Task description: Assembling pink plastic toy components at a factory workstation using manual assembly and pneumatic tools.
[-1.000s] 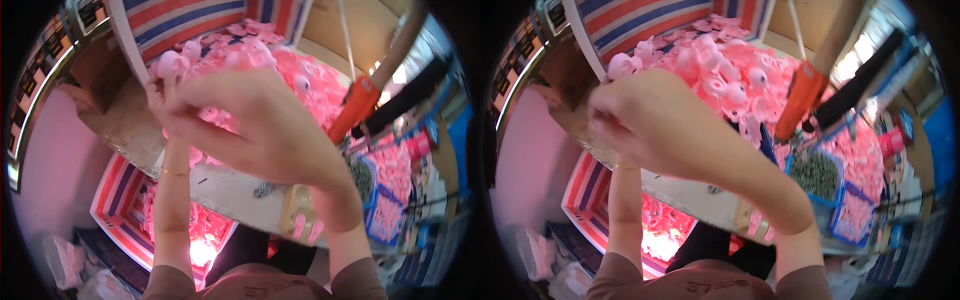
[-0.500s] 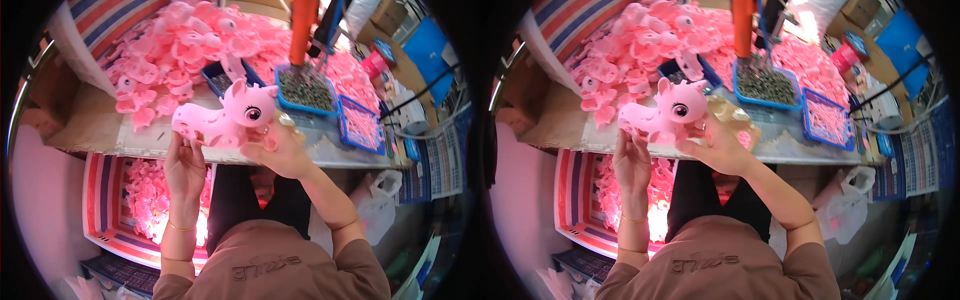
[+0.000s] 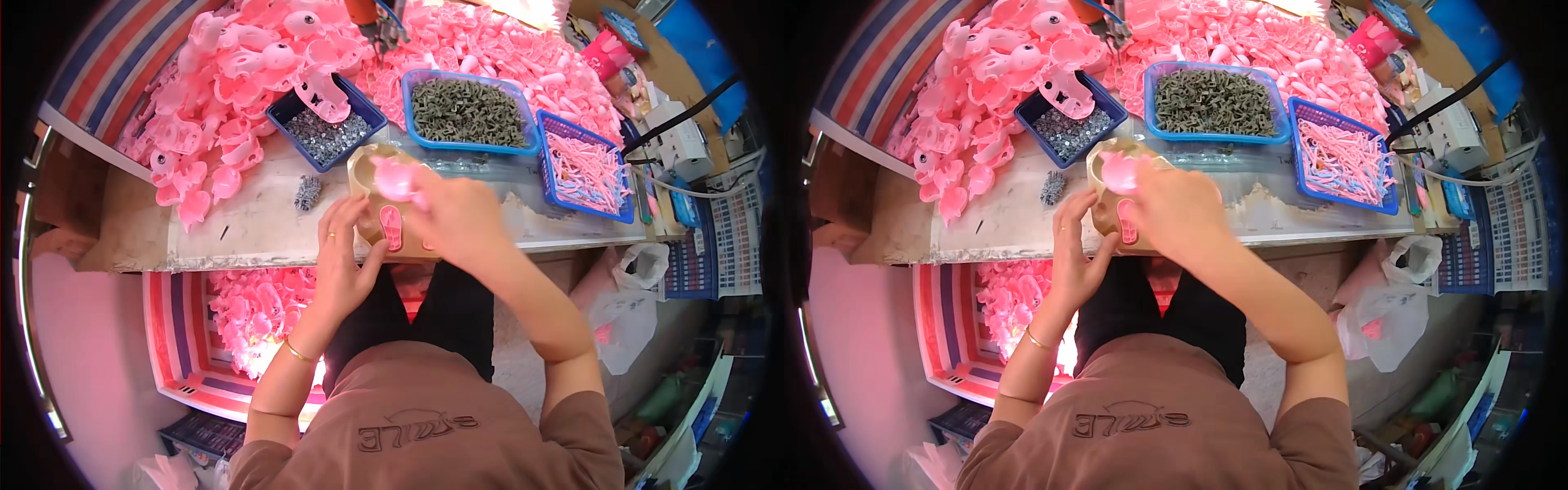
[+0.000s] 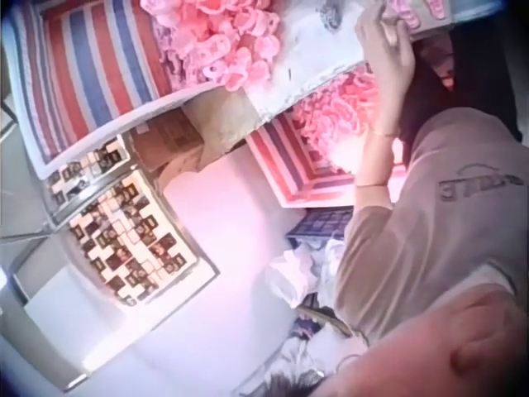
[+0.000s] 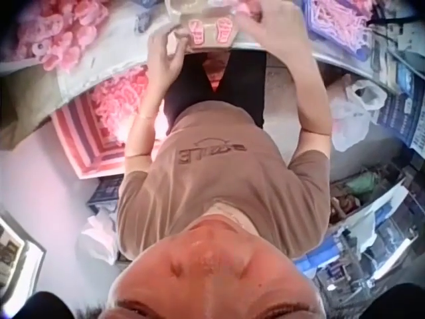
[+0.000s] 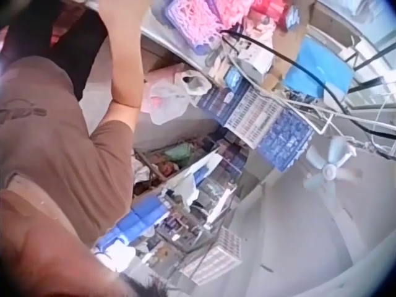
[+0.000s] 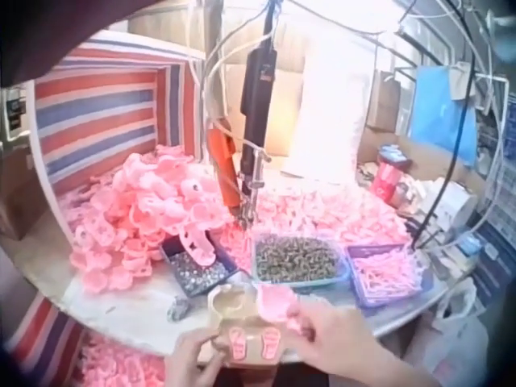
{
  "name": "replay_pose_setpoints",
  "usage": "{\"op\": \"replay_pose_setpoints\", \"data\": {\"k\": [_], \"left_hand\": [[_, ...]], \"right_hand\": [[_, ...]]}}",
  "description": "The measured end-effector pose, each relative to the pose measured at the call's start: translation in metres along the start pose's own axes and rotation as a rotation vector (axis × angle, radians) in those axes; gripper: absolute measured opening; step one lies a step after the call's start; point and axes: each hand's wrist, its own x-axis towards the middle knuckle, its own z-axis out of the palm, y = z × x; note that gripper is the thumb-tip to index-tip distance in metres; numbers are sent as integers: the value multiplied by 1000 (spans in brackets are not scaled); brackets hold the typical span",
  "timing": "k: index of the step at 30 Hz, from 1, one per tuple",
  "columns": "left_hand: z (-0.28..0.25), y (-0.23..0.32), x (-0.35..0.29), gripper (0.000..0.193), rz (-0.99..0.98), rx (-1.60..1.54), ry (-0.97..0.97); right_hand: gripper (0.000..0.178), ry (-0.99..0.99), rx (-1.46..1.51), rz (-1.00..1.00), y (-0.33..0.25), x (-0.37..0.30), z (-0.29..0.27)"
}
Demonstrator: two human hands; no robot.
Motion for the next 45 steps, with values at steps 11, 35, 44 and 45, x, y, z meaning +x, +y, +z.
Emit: {"op": "replay_pose_setpoints", "data": {"k": [11, 35, 44, 45], "left_hand": [[6, -8, 9, 79, -75, 90, -89], [14, -2, 11, 73, -111, 150, -151], [21, 6, 27, 71, -21, 211, -195], [23, 7, 29, 71, -21, 206, -195]], "right_hand": [[36, -244, 240, -90, 44, -12, -30], [39, 25, 216, -270, 79, -17, 17], [48, -3, 179, -206, 73, -23, 19], [48, -6, 175, -203, 73, -22, 17]]}}
